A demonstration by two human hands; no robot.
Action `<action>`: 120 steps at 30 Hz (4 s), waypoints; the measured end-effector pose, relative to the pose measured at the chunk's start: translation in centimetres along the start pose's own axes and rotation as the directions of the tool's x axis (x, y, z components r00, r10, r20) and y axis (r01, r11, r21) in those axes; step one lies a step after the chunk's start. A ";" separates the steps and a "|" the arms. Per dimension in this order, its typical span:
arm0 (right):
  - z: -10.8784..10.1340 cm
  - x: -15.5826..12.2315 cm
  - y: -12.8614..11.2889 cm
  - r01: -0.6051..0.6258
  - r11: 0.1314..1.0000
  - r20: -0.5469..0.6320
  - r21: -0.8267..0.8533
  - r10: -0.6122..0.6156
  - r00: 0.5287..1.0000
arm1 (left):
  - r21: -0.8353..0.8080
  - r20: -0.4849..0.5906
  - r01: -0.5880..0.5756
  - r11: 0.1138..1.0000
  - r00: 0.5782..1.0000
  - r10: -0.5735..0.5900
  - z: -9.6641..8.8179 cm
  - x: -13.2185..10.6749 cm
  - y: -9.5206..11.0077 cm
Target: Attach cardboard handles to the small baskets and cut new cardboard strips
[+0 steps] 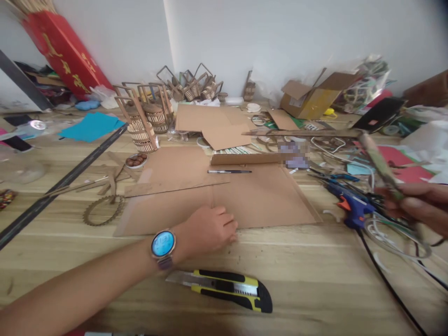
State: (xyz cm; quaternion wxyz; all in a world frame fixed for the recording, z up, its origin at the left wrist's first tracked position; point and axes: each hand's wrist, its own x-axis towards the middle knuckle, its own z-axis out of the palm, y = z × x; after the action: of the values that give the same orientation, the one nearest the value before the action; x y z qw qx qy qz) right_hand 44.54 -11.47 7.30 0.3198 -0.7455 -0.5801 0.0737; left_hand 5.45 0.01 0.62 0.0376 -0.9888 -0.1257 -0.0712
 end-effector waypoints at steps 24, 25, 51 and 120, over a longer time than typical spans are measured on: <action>15.5 3.1 -18.8 -0.560 0.179 0.588 0.809 -0.210 0.781 | -0.891 0.407 0.251 -0.379 0.810 -0.421 -0.6 0.2 4.4; 15.8 3.0 -18.8 -0.555 0.183 0.583 0.812 -0.210 0.785 | -0.881 0.421 0.248 -0.403 0.800 -0.428 -0.3 0.2 4.4; 22.8 18.1 -13.5 0.233 0.934 0.408 -0.272 -0.108 0.907 | -0.934 0.258 0.358 -0.022 0.629 -0.733 1.1 -1.6 -0.7; 18.5 -3.1 -14.1 -0.018 0.930 0.455 0.368 -0.164 0.875 | -0.870 0.465 0.238 -0.432 0.689 -0.556 1.9 0.7 -0.4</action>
State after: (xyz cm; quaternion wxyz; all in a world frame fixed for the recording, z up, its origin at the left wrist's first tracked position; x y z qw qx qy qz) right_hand 23.10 -5.36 -0.06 0.3007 -0.6096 -0.6455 0.3482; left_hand 6.28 0.73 -1.10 -0.7417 -0.4897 -0.3837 -0.2507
